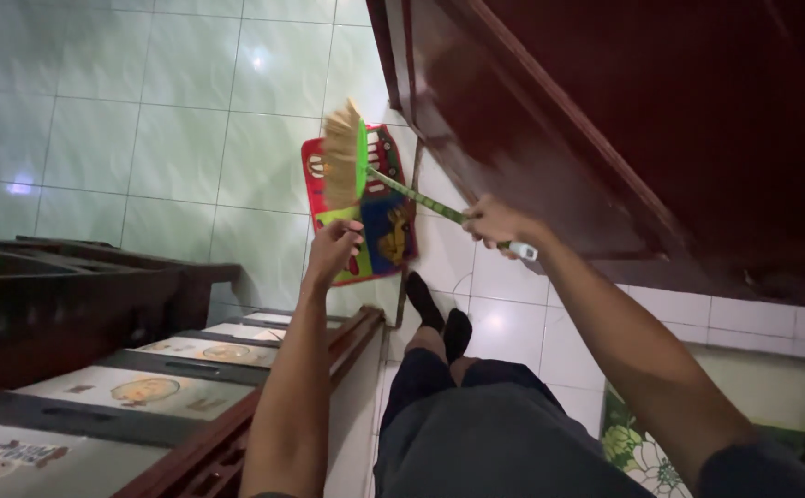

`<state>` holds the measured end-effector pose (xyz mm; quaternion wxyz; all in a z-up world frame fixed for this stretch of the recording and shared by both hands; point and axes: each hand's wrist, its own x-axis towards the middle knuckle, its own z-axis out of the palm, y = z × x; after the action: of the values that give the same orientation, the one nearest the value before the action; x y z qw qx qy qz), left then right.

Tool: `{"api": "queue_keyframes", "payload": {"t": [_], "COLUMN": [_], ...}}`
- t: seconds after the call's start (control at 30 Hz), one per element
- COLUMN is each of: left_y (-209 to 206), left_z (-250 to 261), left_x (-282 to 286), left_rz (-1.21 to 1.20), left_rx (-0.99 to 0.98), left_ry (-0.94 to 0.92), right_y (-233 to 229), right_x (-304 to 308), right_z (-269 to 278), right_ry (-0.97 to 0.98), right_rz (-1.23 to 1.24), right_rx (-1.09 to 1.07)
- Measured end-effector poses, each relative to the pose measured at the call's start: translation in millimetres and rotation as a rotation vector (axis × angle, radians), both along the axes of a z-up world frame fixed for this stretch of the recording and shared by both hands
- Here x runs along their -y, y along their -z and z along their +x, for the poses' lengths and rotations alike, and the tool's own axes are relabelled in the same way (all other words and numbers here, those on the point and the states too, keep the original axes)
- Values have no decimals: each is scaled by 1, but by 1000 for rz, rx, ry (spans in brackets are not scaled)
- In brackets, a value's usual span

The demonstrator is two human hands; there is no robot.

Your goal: Sweeping the floor with a broom in various rooms of a home.

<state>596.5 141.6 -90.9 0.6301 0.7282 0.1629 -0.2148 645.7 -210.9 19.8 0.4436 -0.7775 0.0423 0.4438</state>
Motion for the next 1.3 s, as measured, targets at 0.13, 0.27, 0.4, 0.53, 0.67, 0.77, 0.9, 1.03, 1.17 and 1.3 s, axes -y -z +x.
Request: {"api": "queue_keyframes", "payload": {"t": [0.13, 0.27, 0.4, 0.53, 0.67, 0.77, 0.9, 1.03, 1.17, 1.3], "left_y": [-43, -30, -15, -2, -10, 18, -1, -7, 3, 13], "left_z": [27, 47, 59, 68, 80, 92, 114, 128, 136, 134], "left_x": [11, 0, -10, -14, -24, -46, -70, -95, -119, -131], "left_rz": [19, 54, -42, -55, 22, -27, 115, 35, 137, 39], "left_rx": [-80, 40, 20, 38, -62, -20, 7, 15, -5, 43], "left_ry": [-1, -3, -66, -77, -78, -102, -142, -214, -210, -300], "right_y": [-36, -53, -54, -40, -9, 16, 23, -8, -27, -32], "right_x": [5, -2, -13, -40, -79, -108, -131, -141, -149, -161], "right_z": [18, 19, 21, 53, 82, 99, 116, 145, 173, 188], "right_ry": [-67, -193, -328, -423, -398, -332, -229, -331, -506, -747], "right_rz": [-48, -213, -404, -427, -329, -201, 2, 15, 63, -67], "right_rx": [24, -52, -51, 42, 71, 88, 71, 58, -25, -104]}}
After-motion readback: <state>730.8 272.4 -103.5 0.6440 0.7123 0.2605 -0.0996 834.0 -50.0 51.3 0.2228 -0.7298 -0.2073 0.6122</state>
